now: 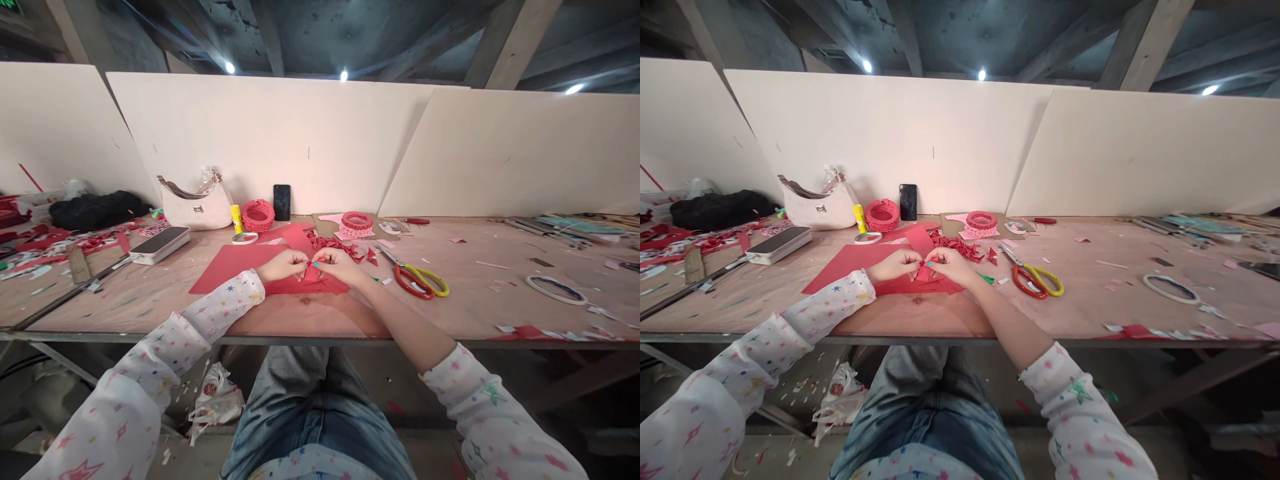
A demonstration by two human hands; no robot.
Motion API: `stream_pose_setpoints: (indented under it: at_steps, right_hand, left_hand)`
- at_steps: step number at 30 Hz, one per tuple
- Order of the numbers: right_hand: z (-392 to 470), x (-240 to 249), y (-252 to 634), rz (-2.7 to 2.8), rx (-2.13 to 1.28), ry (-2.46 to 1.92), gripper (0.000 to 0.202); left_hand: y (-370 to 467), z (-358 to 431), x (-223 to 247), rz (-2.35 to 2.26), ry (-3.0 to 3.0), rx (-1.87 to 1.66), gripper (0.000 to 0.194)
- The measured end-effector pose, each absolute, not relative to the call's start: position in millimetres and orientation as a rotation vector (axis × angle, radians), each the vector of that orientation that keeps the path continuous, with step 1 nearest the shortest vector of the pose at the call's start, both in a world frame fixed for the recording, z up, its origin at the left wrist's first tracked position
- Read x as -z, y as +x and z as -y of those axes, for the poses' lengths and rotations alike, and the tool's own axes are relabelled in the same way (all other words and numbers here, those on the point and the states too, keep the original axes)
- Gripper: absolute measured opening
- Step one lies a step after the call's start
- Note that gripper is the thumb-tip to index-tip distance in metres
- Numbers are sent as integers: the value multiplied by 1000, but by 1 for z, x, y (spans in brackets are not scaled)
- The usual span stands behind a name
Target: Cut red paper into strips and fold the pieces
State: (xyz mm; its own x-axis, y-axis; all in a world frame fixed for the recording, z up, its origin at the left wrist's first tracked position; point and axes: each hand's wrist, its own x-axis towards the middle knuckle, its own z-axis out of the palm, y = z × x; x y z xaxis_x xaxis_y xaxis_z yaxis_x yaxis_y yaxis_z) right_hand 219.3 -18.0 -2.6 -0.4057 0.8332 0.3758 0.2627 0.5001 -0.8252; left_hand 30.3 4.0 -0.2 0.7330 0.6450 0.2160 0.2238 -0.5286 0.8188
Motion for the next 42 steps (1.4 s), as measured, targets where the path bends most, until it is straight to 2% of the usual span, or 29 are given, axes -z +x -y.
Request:
stream_pose_setpoints:
  at_steps: [6, 18, 27, 42]
  right_hand:
    - [22, 0, 217, 1922, -908, -892, 9]
    - [24, 2, 215, 1935, -916, -787, 10]
    - [25, 0, 215, 1913, -922, -825, 5]
    - [20, 0, 218, 1930, -907, -849, 10]
  left_hand:
    - [29, -5, 2, -630, 2116, -612, 25]
    - [38, 2, 1, -658, 2194, -742, 13]
    - [40, 2, 4, -653, 2175, -755, 14]
    - [38, 2, 0, -674, 2173, -744, 12]
